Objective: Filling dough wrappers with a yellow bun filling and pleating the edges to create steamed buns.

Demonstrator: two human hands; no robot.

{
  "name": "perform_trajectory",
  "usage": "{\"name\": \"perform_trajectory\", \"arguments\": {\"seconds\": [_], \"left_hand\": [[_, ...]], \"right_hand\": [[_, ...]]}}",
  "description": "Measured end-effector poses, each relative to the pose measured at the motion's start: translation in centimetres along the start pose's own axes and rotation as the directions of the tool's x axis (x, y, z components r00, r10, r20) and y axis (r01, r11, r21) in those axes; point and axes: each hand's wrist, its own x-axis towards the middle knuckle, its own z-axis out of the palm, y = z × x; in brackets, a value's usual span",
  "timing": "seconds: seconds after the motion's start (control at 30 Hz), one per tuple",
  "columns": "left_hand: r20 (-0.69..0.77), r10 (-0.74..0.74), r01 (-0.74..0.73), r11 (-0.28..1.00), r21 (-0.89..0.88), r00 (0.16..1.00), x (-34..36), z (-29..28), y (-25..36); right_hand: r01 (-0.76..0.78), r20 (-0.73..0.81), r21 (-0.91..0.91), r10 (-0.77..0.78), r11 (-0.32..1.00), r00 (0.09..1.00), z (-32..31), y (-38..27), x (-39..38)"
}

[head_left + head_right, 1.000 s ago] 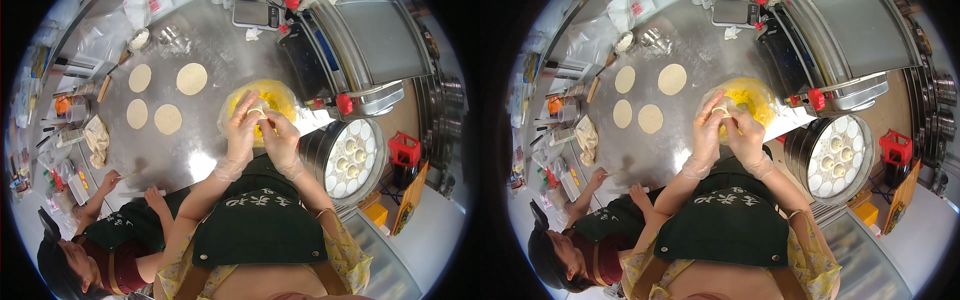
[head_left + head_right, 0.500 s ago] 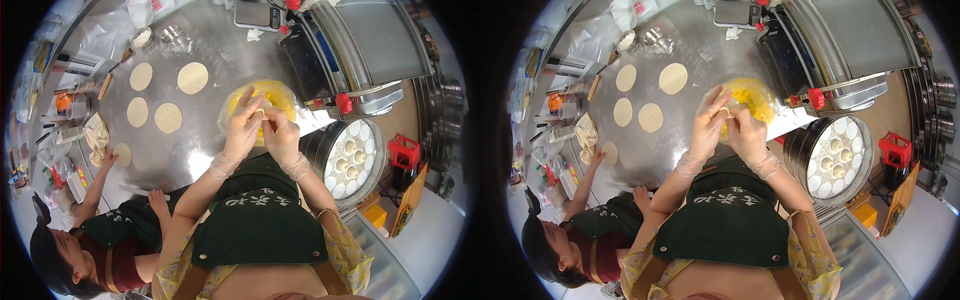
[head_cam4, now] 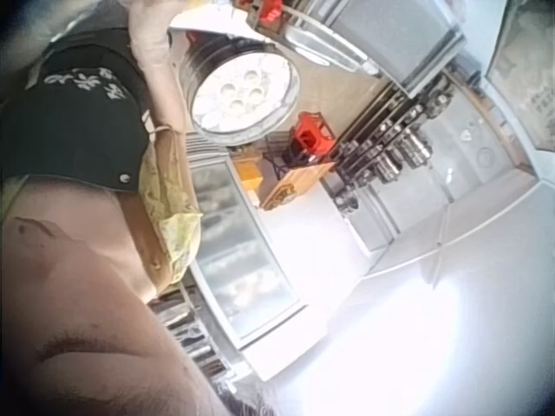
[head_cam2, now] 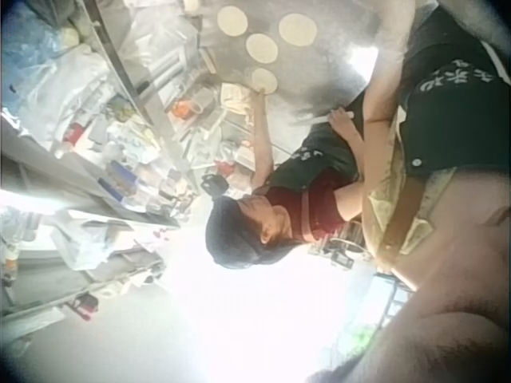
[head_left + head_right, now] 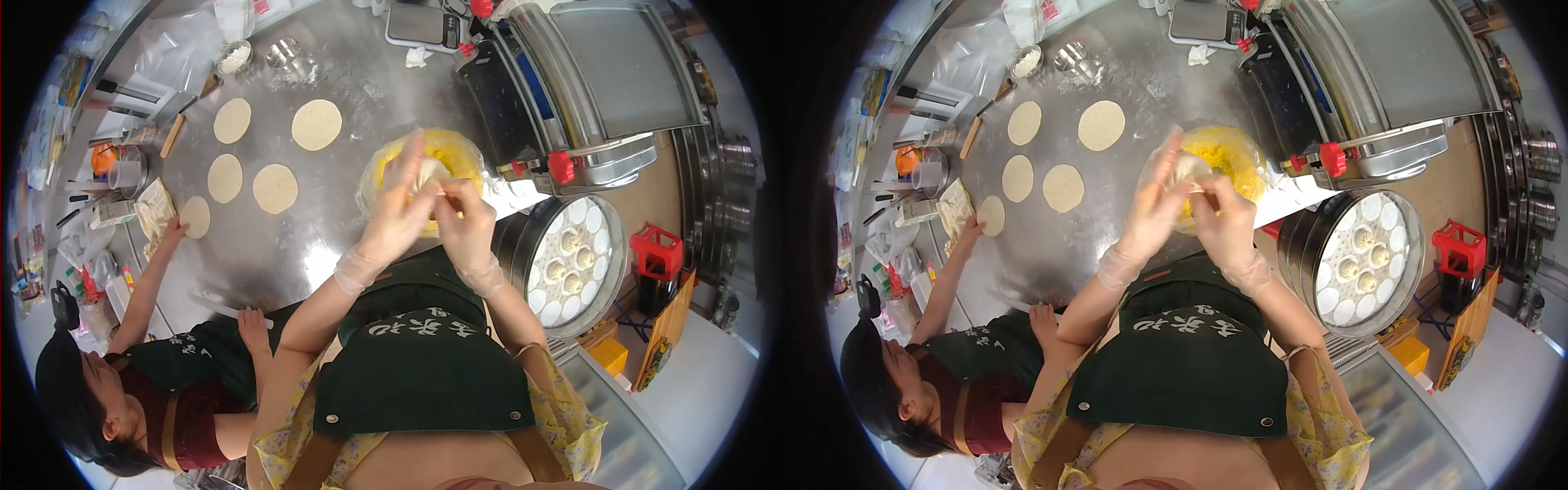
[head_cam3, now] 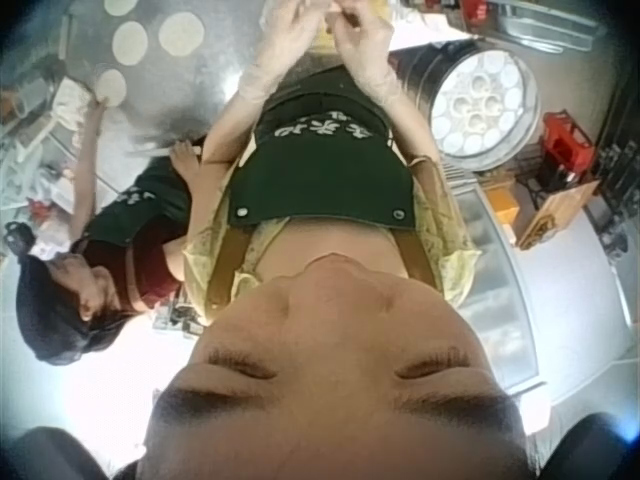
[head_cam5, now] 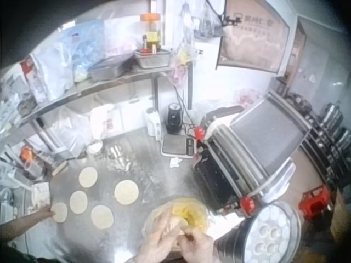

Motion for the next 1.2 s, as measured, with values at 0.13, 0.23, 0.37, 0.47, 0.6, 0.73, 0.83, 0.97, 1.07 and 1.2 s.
{"name": "perform_trajectory", "arguments": {"seconds": [0.13,0.23,0.37,0.47,0.6,0.73,0.83,0.97,1.07,1.2], "left_hand": [[-0.054,-0.313,0.108,0.479,-0.871,0.948,0.0,1.9,-1.8],[0.098,-0.358,0.209,0.287,-0.935,0.929,-0.7,3.3,-2.8],[0.119,-0.414,0.276,0.344,-0.897,0.902,-0.8,3.6,-2.4],[0.138,-0.436,0.327,0.394,-0.859,0.889,-0.7,3.1,-1.9],[0.375,-0.452,0.569,0.445,-0.691,0.809,0.2,1.5,-0.6],[0.659,-0.484,0.794,0.522,-0.311,0.576,2.0,0.3,1.3],[0.809,-0.351,0.664,0.745,-0.063,0.471,3.5,-0.3,3.0],[0.788,-0.156,0.658,0.658,-0.367,0.595,1.9,1.4,1.3],[0.722,0.038,0.609,0.507,-0.61,0.691,1.1,3.2,0.3],[0.668,0.032,0.669,-0.003,-0.743,0.743,-1.6,6.5,-1.4]], "right_hand": [[-0.46,0.173,0.484,0.434,0.744,0.884,-1.2,-1.2,0.6],[-0.344,0.111,0.24,0.326,0.908,0.939,-1.7,0.0,-0.5],[0.153,0.063,-0.055,-0.149,0.987,0.987,-2.8,0.6,-0.1],[0.249,0.101,-0.187,-0.233,0.95,0.967,-3.6,-0.3,-0.2],[0.371,0.202,-0.228,-0.329,0.9,0.922,-5.4,-0.4,-0.5],[0.685,0.453,-0.259,-0.541,0.681,0.709,-8.0,-0.7,1.1],[0.783,0.576,-0.122,-0.599,0.61,0.557,-8.8,-2.2,2.6],[0.765,0.479,0.006,-0.674,0.644,0.563,-9.7,-2.3,2.9],[0.666,0.445,-0.006,-0.595,0.746,0.67,-10.7,-2.0,3.3],[0.643,0.599,-0.111,-0.465,0.757,0.651,-11.8,-1.4,3.6]]}}
